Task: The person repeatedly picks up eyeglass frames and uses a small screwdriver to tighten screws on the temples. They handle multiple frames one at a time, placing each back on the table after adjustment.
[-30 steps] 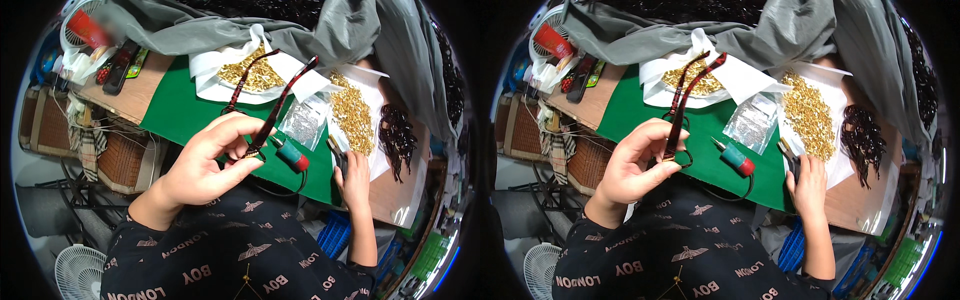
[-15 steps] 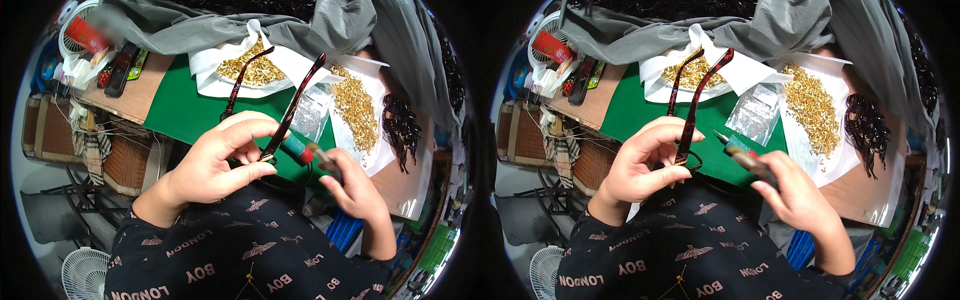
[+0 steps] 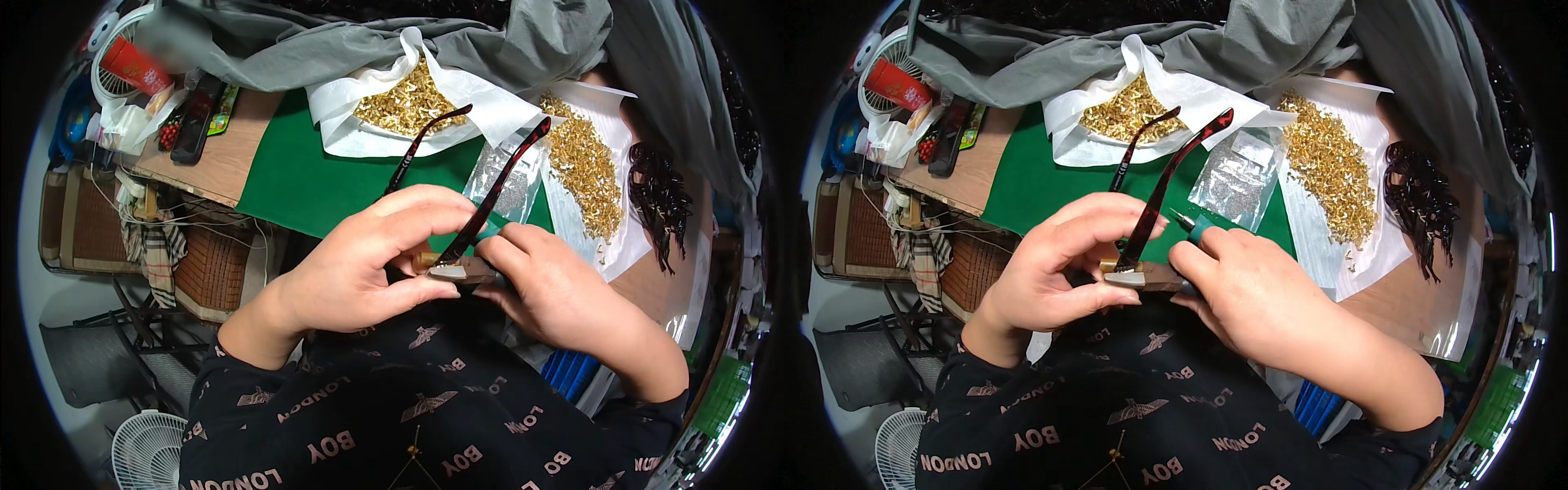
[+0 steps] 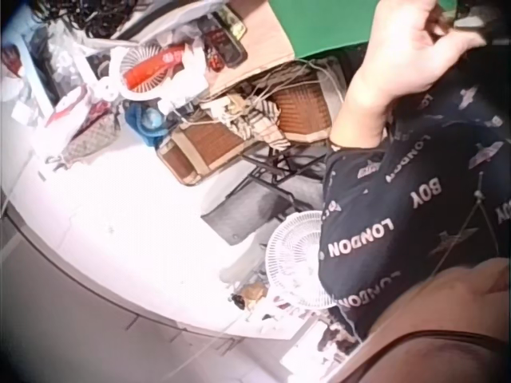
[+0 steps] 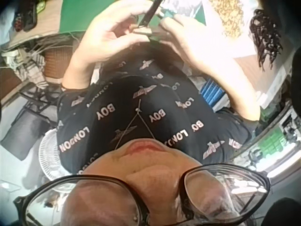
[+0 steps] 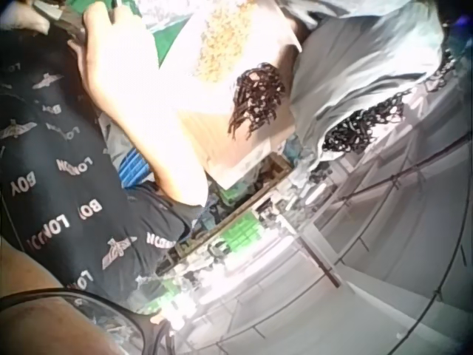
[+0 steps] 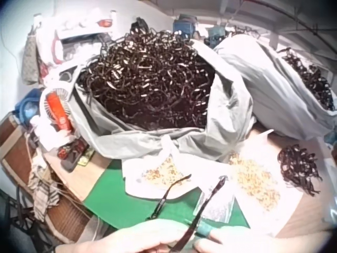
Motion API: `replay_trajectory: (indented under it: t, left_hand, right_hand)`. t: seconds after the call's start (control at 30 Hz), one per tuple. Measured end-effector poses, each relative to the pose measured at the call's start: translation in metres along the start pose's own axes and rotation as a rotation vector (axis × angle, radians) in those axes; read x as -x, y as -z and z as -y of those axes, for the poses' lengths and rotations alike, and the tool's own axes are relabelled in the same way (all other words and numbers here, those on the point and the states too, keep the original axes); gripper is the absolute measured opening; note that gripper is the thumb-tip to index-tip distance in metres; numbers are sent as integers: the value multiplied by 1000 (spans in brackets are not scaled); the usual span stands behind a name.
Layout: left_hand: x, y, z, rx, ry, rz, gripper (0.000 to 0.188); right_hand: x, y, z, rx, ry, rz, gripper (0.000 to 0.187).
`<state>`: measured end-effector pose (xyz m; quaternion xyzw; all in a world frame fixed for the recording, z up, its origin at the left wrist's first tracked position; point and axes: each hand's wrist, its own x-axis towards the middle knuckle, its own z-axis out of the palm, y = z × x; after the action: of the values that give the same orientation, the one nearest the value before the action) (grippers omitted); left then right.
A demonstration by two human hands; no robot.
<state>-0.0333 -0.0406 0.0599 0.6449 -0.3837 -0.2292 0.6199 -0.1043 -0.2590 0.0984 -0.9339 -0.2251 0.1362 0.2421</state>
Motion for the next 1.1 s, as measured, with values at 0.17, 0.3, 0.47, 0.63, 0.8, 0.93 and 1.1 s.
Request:
replay_trajectory:
  t: [0.17,0.3,0.47,0.63,0.8,0.93,1.1]
  left_hand:
    - [-1,2,-4,-82,23,80,53]
    - [2,-2,5,-49,25,67,56]
    - [3,0,5,3,47,55,58]
    - [1,0,4,-41,-14,34,56]
    - [2,-3,-7,-66,60,53,55]
    - [5,-10,-3,-34,64,11,56]
    - [4,-7,-10,-140,13,64,58]
  right_hand:
    - [2,-8,-3,26,-54,1,29]
    - [2,-10,-9,-32,-85,25,29]
    - [2,-4,-10,-224,24,-23,32]
    - [1,-8,-3,-184,-6,-47,30]
    - [4,-22,-7,-94,-19,-80,27]
    - [6,-26,-10,-89,-10,-100,26]
    - [10,-30,-12,-383,75,-120,28]
